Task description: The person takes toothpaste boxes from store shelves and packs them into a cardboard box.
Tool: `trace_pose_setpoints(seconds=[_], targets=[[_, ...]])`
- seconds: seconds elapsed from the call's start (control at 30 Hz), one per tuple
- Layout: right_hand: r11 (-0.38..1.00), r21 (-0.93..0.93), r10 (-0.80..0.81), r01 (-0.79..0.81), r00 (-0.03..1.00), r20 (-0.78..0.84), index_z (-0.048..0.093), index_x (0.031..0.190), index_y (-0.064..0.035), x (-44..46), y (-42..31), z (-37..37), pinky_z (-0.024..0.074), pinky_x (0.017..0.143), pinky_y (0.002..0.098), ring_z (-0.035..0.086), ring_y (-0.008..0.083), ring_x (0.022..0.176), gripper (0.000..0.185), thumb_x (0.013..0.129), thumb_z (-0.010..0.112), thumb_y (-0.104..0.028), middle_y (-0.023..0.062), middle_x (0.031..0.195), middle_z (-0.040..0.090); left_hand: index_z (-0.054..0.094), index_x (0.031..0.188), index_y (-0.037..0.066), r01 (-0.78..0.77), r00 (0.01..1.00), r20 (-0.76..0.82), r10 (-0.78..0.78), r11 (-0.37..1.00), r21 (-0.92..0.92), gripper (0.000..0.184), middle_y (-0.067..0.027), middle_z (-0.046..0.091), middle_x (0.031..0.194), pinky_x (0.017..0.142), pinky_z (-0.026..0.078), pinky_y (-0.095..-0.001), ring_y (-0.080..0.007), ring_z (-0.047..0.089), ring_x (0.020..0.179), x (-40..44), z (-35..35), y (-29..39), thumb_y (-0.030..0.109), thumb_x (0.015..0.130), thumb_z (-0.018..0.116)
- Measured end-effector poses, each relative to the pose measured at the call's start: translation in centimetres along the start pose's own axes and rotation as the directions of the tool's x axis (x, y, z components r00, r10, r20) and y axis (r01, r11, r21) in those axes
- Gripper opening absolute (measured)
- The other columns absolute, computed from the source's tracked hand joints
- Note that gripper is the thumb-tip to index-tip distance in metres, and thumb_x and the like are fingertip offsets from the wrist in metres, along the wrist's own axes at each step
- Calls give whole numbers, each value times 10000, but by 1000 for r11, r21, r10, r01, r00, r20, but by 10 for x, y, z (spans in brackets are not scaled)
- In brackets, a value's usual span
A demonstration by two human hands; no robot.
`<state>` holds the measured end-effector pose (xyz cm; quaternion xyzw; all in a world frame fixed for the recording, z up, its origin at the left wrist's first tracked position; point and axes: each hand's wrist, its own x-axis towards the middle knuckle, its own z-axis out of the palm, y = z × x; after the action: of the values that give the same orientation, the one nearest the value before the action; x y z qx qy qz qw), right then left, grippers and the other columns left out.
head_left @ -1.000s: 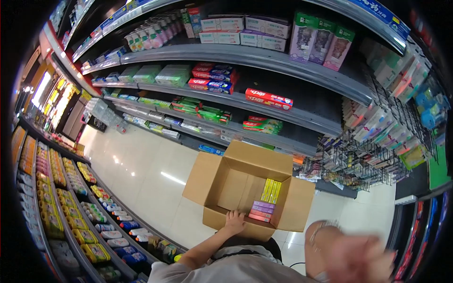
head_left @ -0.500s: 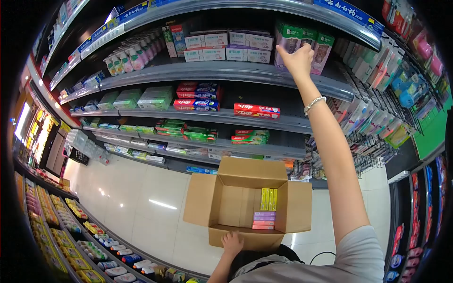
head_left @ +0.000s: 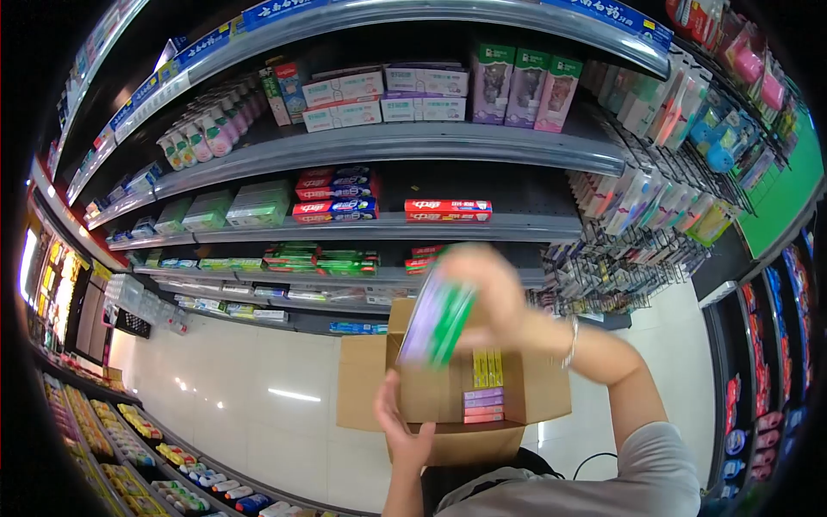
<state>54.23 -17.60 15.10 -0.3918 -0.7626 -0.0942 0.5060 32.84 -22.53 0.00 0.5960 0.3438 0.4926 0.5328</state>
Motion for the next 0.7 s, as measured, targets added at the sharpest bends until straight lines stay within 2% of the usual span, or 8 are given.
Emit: trace_pose_setpoints(seconds=[0.1,0.2,0.27,0.3,0.4,0.47,0.6,0.7], targets=[[981,-115,189,-156,896,403,476,1085,-46,-49,-51,12,458,671,311,546,223,890,616,605,712,-352,89,962,537,324,1214,4,-149,988,19,154,977,-152,673,-166,416,1188,958,294,-395,-276,382,1136,20,7,3,309,720,667],[928,-49,350,-368,821,450,477,1093,-62,-61,-66,9,446,712,328,526,228,909,562,671,642,-395,90,951,522,255,1241,-3,-152,960,206,190,971,-186,729,-177,410,1191,928,336,-380,-265,418,1102,26,29,23,344,738,652],[939,-98,322,-330,742,588,495,1077,-69,-52,-60,-14,453,703,335,530,233,903,546,669,640,-403,91,942,531,223,1249,6,206,978,113,-177,910,-359,710,-169,424,1179,886,378,-357,-246,465,1051,8,25,3,340,766,623],[950,-138,293,-282,639,712,513,1061,-76,-45,-52,-29,459,695,343,535,237,897,532,667,638,-411,93,932,539,231,1233,12,192,981,92,-171,921,-339,617,-185,459,1142,857,410,-348,-236,515,995,6,22,-11,286,805,580],[897,-417,276,-148,924,264,570,885,-66,3,3,-91,460,689,352,557,247,814,228,704,615,-196,94,859,562,254,1204,8,381,912,322,-253,812,-442,486,-213,490,1101,836,435,-365,-256,552,946,15,20,12,192,839,517],[828,-502,260,-249,964,-50,538,916,-21,40,51,-132,431,768,342,539,274,864,193,735,543,-88,129,882,549,294,1174,-11,406,898,332,-289,836,-368,469,-217,511,1067,794,459,-386,-288,565,919,10,12,8,246,842,505],[491,-859,24,-147,988,-155,503,1072,-29,73,165,-182,418,829,316,526,262,942,350,735,586,-78,137,1037,517,345,1139,-25,443,872,334,-357,866,-230,431,-212,544,1011,757,480,-404,-318,581,880,-1,-23,-25,282,860,462],[348,-914,192,-208,970,-148,407,1213,-39,77,206,-196,393,866,372,469,344,1028,505,755,572,-172,209,1150,466,338,1139,-8,486,866,273,-420,837,-254,388,-196,551,996,778,469,-374,-281,579,890,0,-32,-10,230,860,468]])
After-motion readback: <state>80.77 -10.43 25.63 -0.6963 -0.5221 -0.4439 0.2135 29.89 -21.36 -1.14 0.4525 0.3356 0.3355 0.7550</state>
